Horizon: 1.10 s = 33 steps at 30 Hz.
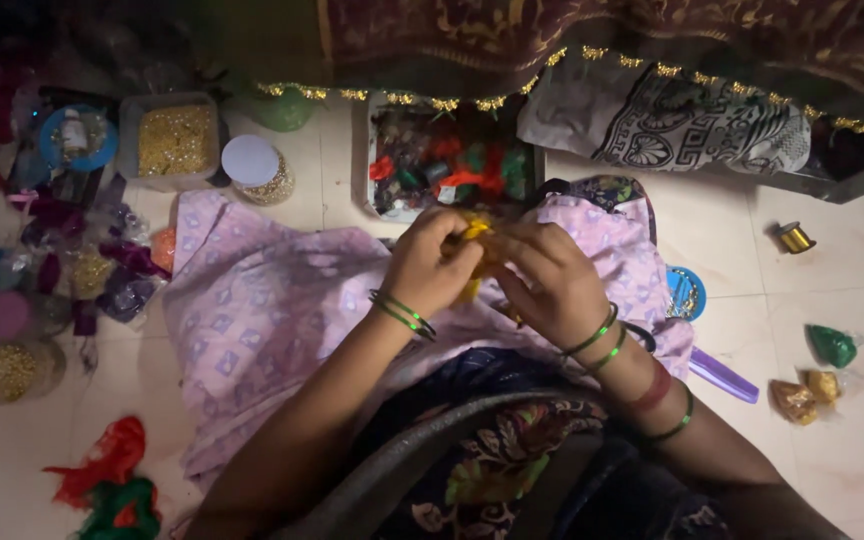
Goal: The recorder uses yellow yarn and their hands to wrap and shape yellow decorative tassels on the floor of a workshop.
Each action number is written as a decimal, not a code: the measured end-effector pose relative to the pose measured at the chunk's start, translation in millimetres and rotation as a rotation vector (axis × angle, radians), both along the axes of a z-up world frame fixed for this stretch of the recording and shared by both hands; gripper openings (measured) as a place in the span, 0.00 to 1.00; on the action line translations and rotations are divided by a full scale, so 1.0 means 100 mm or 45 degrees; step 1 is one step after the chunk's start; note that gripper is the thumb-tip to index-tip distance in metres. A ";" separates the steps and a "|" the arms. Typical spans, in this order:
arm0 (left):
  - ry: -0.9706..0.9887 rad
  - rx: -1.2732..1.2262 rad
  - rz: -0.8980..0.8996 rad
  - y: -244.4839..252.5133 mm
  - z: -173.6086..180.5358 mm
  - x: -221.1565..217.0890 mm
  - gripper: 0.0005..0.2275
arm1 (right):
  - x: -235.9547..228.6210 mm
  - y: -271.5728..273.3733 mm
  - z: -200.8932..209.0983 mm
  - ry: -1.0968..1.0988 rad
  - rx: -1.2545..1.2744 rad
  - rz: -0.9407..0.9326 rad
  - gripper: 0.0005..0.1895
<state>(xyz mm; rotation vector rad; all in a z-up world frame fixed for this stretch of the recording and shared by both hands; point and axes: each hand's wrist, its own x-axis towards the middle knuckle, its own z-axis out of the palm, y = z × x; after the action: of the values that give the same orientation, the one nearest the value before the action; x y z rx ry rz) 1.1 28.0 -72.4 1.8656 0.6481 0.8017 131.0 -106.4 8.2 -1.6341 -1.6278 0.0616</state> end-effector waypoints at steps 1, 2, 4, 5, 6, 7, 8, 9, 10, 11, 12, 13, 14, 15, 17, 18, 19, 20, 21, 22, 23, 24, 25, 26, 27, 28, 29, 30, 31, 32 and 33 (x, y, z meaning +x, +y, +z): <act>-0.001 -0.011 -0.021 -0.01 -0.04 0.00 0.08 | -0.03 0.00 0.00 -0.276 0.028 0.053 0.21; -0.003 -0.010 -0.016 -0.01 -0.04 0.00 0.08 | -0.02 -0.02 -0.07 -0.277 0.029 0.058 0.21; -0.090 -0.102 -0.103 -0.01 -0.04 -0.02 0.08 | 0.00 -0.05 -0.20 -0.323 0.042 -0.064 0.15; -0.091 -0.101 -0.096 -0.01 0.00 -0.05 0.08 | 0.03 -0.07 -0.23 -0.324 0.044 -0.058 0.15; -0.153 -0.040 -0.085 0.00 0.04 -0.06 0.07 | 0.07 -0.08 -0.26 0.121 -0.094 -0.180 0.13; -0.214 0.022 -0.073 0.01 0.08 -0.07 0.07 | 0.10 -0.09 -0.29 0.566 -0.239 -0.292 0.12; -0.213 0.021 -0.073 0.02 0.08 -0.10 0.07 | 0.15 -0.06 -0.37 0.567 -0.240 -0.292 0.12; -0.169 0.109 -0.025 0.04 0.08 -0.11 0.07 | 0.20 -0.04 -0.44 1.144 -0.054 -0.107 0.12; -0.125 0.195 0.019 0.05 0.09 -0.12 0.08 | 0.25 -0.03 -0.51 1.710 0.151 0.087 0.12; -0.125 0.194 0.015 0.05 0.03 -0.12 0.08 | 0.20 -0.01 -0.46 1.711 0.152 0.083 0.12; -0.107 -0.109 -0.013 0.07 -0.02 -0.10 0.07 | 0.16 0.02 -0.39 1.547 0.069 0.039 0.15; -0.086 -0.411 -0.043 0.09 -0.07 -0.08 0.06 | 0.13 0.05 -0.33 1.381 -0.012 -0.004 0.19; -0.087 -0.412 -0.044 0.08 -0.04 -0.08 0.06 | 0.08 0.05 -0.26 1.381 -0.012 -0.005 0.19; -0.056 -0.413 -0.102 0.08 -0.01 -0.08 0.07 | 0.04 0.05 -0.19 1.229 -0.155 -0.032 0.27; -0.024 -0.417 -0.163 0.05 0.05 -0.08 0.08 | 0.08 0.02 -0.26 1.076 -0.297 -0.063 0.36; -0.145 -0.259 -0.259 0.04 0.09 -0.09 0.07 | 0.17 0.01 -0.40 0.698 -0.178 -0.114 0.26; -0.264 -0.100 -0.357 0.03 0.13 -0.09 0.06 | 0.26 0.01 -0.54 0.319 -0.060 -0.162 0.17; -0.263 -0.097 -0.352 0.03 0.25 -0.12 0.06 | 0.37 0.06 -0.59 0.320 -0.058 -0.157 0.17; -0.270 -0.028 -0.367 0.02 0.38 -0.15 0.07 | 0.47 0.10 -0.64 0.678 0.005 -0.177 0.15; -0.279 0.035 -0.385 -0.01 0.50 -0.18 0.08 | 0.58 0.12 -0.69 1.035 0.064 -0.200 0.13; -0.278 0.032 -0.384 -0.01 0.56 -0.20 0.08 | 0.63 0.11 -0.68 1.036 0.061 -0.202 0.13; -0.285 0.047 -0.392 0.00 0.62 -0.22 0.08 | 0.69 0.13 -0.68 1.418 -0.034 -0.092 0.12; -0.292 0.062 -0.399 0.02 0.68 -0.24 0.07 | 0.75 0.15 -0.68 1.796 -0.134 0.023 0.11; -0.291 0.062 -0.396 0.03 0.72 -0.26 0.07 | 0.73 0.12 -0.67 1.797 -0.136 0.025 0.11; -0.187 -0.053 -0.348 0.05 0.75 -0.27 0.08 | 0.72 0.10 -0.67 1.761 -0.128 0.077 0.09; -0.083 -0.170 -0.302 0.06 0.78 -0.28 0.09 | 0.70 0.06 -0.66 1.724 -0.120 0.124 0.07; -0.083 -0.173 -0.301 0.06 0.78 -0.28 0.09 | 0.60 0.05 -0.56 1.725 -0.123 0.123 0.07; -0.064 -0.126 -0.313 0.05 0.78 -0.27 0.11 | 0.51 0.03 -0.46 1.712 -0.095 0.180 0.09; -0.045 -0.079 -0.325 0.04 0.77 -0.26 0.13 | 0.42 0.01 -0.36 1.698 -0.068 0.237 0.11; -0.045 -0.079 -0.328 0.03 0.72 -0.24 0.13 | 0.32 0.02 -0.24 1.698 -0.065 0.235 0.11; -0.023 -0.052 -0.394 0.01 0.67 -0.22 0.14 | 0.23 0.03 -0.13 1.621 -0.252 0.212 0.19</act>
<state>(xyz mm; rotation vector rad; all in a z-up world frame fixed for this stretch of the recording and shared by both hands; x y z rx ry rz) -21.2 29.1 -5.0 1.8605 0.3489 0.5974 153.7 -103.5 -4.7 -1.1128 -0.7322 1.1250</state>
